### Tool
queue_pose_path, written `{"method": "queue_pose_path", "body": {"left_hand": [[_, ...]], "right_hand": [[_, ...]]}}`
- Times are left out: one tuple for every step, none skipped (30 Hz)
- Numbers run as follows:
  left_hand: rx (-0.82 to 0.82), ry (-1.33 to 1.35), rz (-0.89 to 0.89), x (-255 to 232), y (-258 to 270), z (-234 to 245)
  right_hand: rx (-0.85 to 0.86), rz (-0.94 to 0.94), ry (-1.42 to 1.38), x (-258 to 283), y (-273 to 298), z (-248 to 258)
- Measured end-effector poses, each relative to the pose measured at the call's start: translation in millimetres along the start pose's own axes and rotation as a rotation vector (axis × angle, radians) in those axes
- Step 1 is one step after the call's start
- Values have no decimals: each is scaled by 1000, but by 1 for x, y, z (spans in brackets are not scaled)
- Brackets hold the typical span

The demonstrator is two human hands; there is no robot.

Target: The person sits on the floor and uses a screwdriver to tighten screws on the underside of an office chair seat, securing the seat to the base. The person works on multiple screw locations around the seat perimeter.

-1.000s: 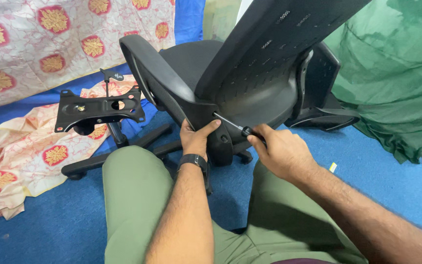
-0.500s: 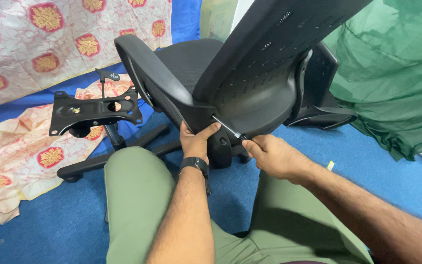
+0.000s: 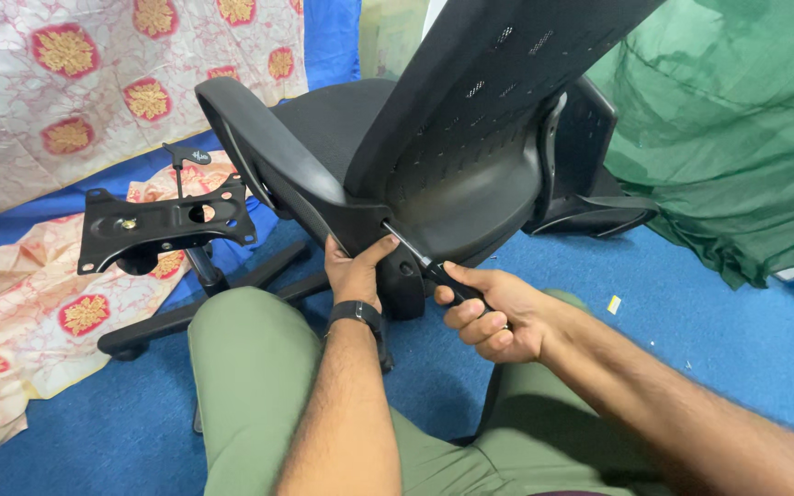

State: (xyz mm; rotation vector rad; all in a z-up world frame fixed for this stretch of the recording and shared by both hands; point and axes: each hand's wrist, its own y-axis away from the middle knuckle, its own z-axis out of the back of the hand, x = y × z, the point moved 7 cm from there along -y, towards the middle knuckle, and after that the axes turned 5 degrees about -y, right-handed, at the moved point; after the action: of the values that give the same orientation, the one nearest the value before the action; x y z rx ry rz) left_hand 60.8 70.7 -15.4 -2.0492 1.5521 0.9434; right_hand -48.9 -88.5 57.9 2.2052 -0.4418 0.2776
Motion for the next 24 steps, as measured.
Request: {"method": "queue_pose_path", "body": {"left_hand": [[11, -11, -14, -2, 0, -1], [22, -22, -27, -3, 0, -2], [25, -32, -40, -5, 3, -2], [-32, -152, -24, -2, 8, 0], [-87, -277, -14, -1, 14, -1], [-143, -402, -3, -1, 19, 0], [-154, -483, -76, -6, 21, -3], [-165, -564, -148, -11, 24, -6], [-176, -649, -225, -17, 27, -8], [-218, -785, -196, -17, 29, -5], [-260, -920, -164, -17, 33, -2], [-302, -1055, -131, -17, 36, 1], [-306, -1119, -107, -16, 39, 1], [-310, -1182, -83, -14, 42, 1], [-317, -1244, -59, -13, 44, 2], [-307, -1257, -63, -13, 43, 1], [-300, -1268, -62, -12, 42, 2], [-292, -1280, -61, -12, 40, 2], [-284, -1280, -65, -11, 37, 2], [-276, -1280, -69, -10, 33, 2], [-266, -1281, -70, -8, 30, 2], [-263, -1269, -78, -7, 26, 3], [-256, -1257, -81, -3, 24, 4], [-249, -1244, -84, 1, 22, 5]], "right_hand": [[-6, 17, -10, 0, -4, 5], [-13, 33, -20, 0, -8, 8], [-22, 42, -28, -1, -11, 11], [-9, 60, -4, -1, -13, 12], [12, 80, 21, -1, -14, 10], [34, 101, 46, -1, -15, 8], [-29, 128, 95, 3, -13, 11], [-92, 154, 145, 8, -12, 12], [-149, 181, 194, 13, -11, 13], [-188, 217, 271, 19, -9, 12], [-229, 251, 348, 24, -8, 9], [-269, 285, 426, 28, -7, 7], [-327, 337, 492, 34, -6, 5], [-385, 389, 558, 37, -6, 2], [-442, 440, 626, 41, -7, 0], [-437, 464, 640, 42, -11, -3], [-432, 484, 656, 42, -15, -5], [-428, 504, 672, 43, -19, -5], [-415, 517, 709, 46, -21, -3], [-401, 531, 745, 51, -21, 2], [-388, 544, 779, 55, -20, 9], [-381, 567, 785, 61, -19, 18], [-380, 588, 789, 65, -14, 31], [-379, 609, 793, 68, -10, 45]]}}
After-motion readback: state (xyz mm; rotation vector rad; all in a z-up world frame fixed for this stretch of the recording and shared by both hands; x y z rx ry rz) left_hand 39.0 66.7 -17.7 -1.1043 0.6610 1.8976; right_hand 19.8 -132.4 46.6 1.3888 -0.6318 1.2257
